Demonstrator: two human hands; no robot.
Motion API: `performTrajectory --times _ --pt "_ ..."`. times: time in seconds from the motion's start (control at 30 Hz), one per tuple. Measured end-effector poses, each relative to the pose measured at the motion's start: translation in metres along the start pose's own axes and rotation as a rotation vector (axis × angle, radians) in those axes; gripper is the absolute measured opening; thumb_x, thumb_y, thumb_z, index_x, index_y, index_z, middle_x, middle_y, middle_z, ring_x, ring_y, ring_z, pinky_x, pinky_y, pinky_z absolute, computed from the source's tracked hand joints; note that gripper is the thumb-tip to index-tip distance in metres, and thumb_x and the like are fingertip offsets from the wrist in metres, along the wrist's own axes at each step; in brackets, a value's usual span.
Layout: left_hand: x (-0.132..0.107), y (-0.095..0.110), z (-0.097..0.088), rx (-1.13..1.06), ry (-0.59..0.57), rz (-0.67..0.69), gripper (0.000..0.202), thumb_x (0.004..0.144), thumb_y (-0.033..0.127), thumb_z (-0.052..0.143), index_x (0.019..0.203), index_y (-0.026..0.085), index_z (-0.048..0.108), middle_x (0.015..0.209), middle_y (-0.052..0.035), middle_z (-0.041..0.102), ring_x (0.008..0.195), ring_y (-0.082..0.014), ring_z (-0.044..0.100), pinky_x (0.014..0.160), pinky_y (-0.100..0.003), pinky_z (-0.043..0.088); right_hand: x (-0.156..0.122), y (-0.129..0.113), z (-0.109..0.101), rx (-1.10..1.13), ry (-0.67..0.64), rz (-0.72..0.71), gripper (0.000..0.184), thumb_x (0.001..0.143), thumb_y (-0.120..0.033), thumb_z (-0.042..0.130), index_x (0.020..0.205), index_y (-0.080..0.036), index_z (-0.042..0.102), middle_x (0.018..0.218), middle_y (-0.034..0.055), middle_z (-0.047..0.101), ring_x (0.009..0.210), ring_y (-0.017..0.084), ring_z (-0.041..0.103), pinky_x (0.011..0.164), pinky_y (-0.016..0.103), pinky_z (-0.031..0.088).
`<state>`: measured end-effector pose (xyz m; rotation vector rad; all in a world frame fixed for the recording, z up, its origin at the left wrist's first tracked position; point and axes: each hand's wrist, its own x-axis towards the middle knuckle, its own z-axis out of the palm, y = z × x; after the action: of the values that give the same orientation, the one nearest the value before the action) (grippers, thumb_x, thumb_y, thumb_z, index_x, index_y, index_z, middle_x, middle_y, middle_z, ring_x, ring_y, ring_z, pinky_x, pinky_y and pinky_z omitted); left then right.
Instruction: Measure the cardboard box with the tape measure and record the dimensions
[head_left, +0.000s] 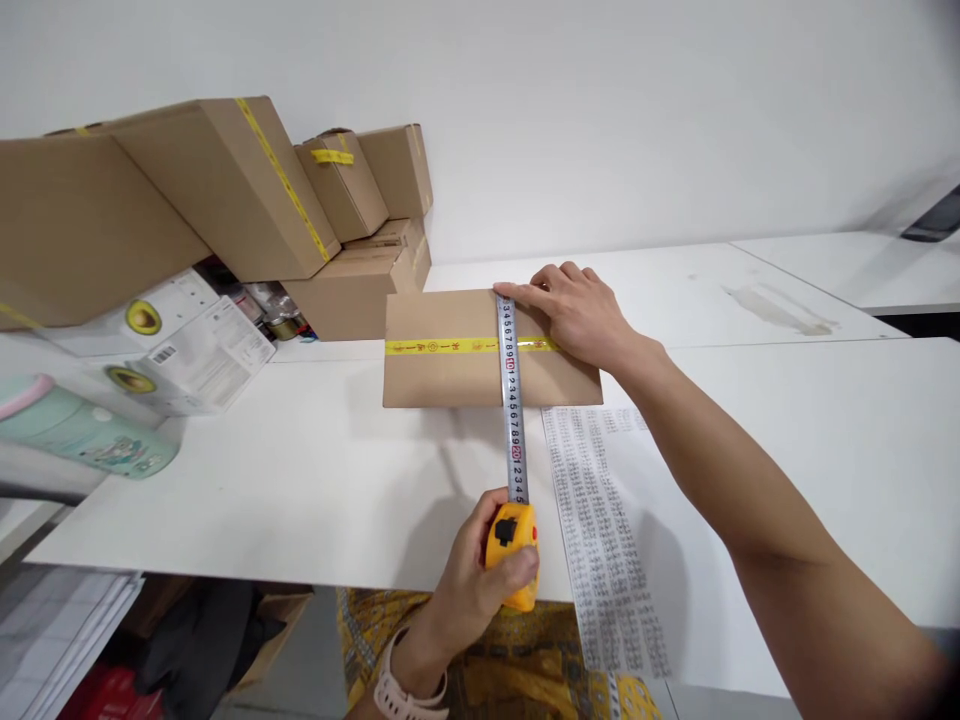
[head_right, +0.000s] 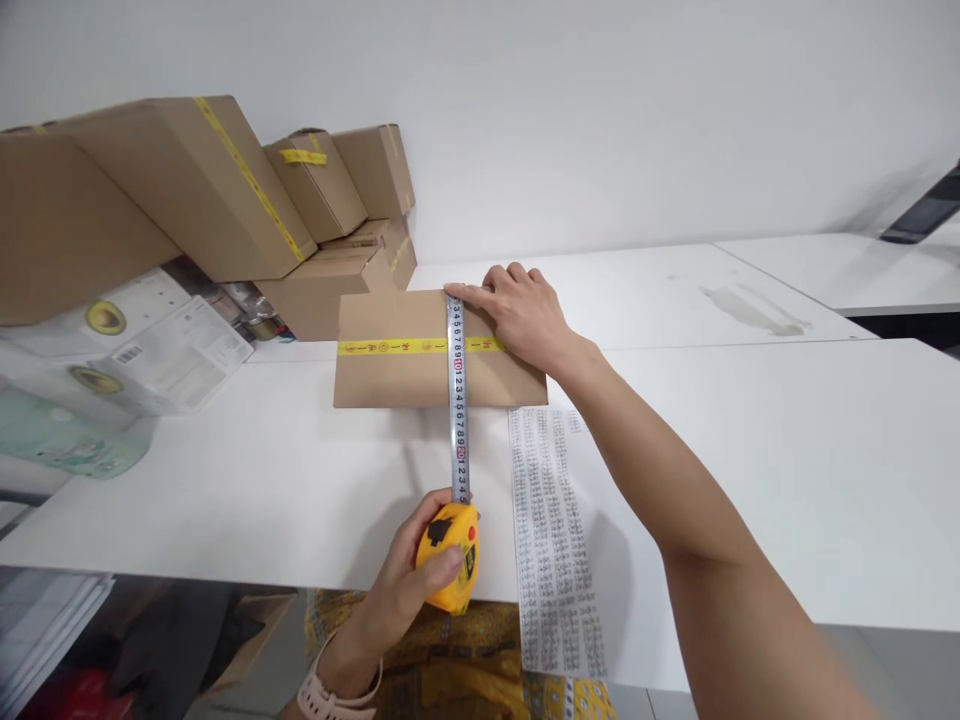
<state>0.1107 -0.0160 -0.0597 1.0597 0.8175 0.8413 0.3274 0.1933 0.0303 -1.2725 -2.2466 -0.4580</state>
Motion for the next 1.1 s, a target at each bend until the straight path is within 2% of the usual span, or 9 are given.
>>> performTrajectory --times 0.3,0.37,0.47,0.57,0.7,0.83,0.93,1.0,1.1 --pt "-0.001 -0.01 -0.003 0.002 0.005 0.023 0.045 0.085 0.047 0.075 0.117 0.021 0.058 0.09 -0.0013 0.054 0.074 -0.0128 0.05 0.066 -0.025 0.046 -0.003 -0.001 0.004 0.016 0.047 0.007 0.048 0.104 -0.028 0.028 0.142 -0.039 0.056 0.108 0.0101 0.063 0.092 0.028 0.047 0.081 0.043 0.036" --pt "-0.005 -0.019 -0.002 -0.011 0.061 0.087 0.05 0.083 0.051 0.075 0.12 0.021 0.058 0.093 -0.0028 0.057 0.078 -0.0149 0.053 0.069 -0.026 0.049 -0.006 -0.002 0.005 0.027 0.087 0.048 0.047 0.105 -0.03 0.029 0.143 -0.035 0.055 0.104 0.0099 0.063 0.092 0.028 0.047 0.082 0.043 0.037" --pt "-0.015 -0.033 0.001 0.006 0.161 0.27 0.059 0.081 0.051 0.075 0.128 0.023 0.053 0.091 -0.0034 0.061 0.075 -0.0161 0.057 0.069 -0.027 0.052 -0.014 -0.008 0.004 0.029 0.143 0.134 0.045 0.104 -0.042 0.034 0.14 -0.026 0.057 0.103 0.0108 0.063 0.096 0.028 0.048 0.084 0.042 0.037" --pt "-0.025 -0.042 0.001 0.057 0.163 0.366 0.06 0.081 0.046 0.074 0.132 0.026 0.049 0.09 -0.0031 0.063 0.069 -0.0151 0.058 0.063 -0.025 0.052 -0.031 -0.026 0.002 -0.003 0.183 0.149 0.046 0.101 -0.052 0.042 0.13 -0.023 0.063 0.108 0.012 0.064 0.101 0.029 0.048 0.087 0.043 0.036" --pt "-0.035 -0.05 -0.001 0.202 0.13 0.282 0.054 0.079 0.039 0.073 0.127 0.025 0.053 0.095 -0.0043 0.065 0.074 -0.0174 0.061 0.066 -0.026 0.053 -0.069 -0.061 0.01 -0.057 0.246 0.057 0.04 0.099 -0.051 0.05 0.124 -0.022 0.064 0.112 0.011 0.067 0.1 0.027 0.05 0.085 0.041 0.036" --pt "-0.047 -0.056 -0.003 0.398 0.115 0.183 0.054 0.073 0.031 0.07 0.124 0.022 0.056 0.103 -0.0054 0.065 0.085 -0.0213 0.063 0.072 -0.03 0.054 -0.113 -0.078 0.014 0.04 0.195 -0.058 0.028 0.101 -0.028 0.052 0.126 -0.025 0.062 0.12 0.0077 0.069 0.108 0.024 0.056 0.089 0.039 0.039" --pt "-0.052 -0.057 -0.002 0.525 0.057 0.17 0.057 0.069 0.026 0.066 0.125 0.023 0.056 0.103 -0.004 0.065 0.086 -0.0211 0.063 0.075 -0.031 0.054 -0.138 -0.068 -0.008 0.355 0.247 0.173 0.031 0.102 -0.025 0.046 0.13 -0.029 0.06 0.12 0.0059 0.07 0.109 0.024 0.06 0.089 0.042 0.045" --pt "-0.053 -0.057 -0.001 0.619 -0.023 0.18 0.058 0.067 0.02 0.065 0.124 0.024 0.056 0.103 -0.0031 0.066 0.088 -0.0213 0.063 0.079 -0.033 0.054 -0.149 -0.058 -0.033 0.663 0.288 0.39 0.035 0.105 -0.038 0.039 0.134 -0.031 0.058 0.11 0.0053 0.072 0.088 0.021 0.064 0.075 0.039 0.05" --pt "-0.052 -0.06 0.0 0.774 -0.124 0.185 0.065 0.063 0.013 0.064 0.126 0.025 0.054 0.11 -0.0051 0.067 0.097 -0.0244 0.065 0.089 -0.038 0.055 -0.161 -0.049 -0.072 0.989 0.324 0.593 0.046 0.101 -0.056 0.042 0.135 -0.03 0.058 0.092 0.0052 0.071 0.059 0.015 0.057 0.052 0.033 0.047"
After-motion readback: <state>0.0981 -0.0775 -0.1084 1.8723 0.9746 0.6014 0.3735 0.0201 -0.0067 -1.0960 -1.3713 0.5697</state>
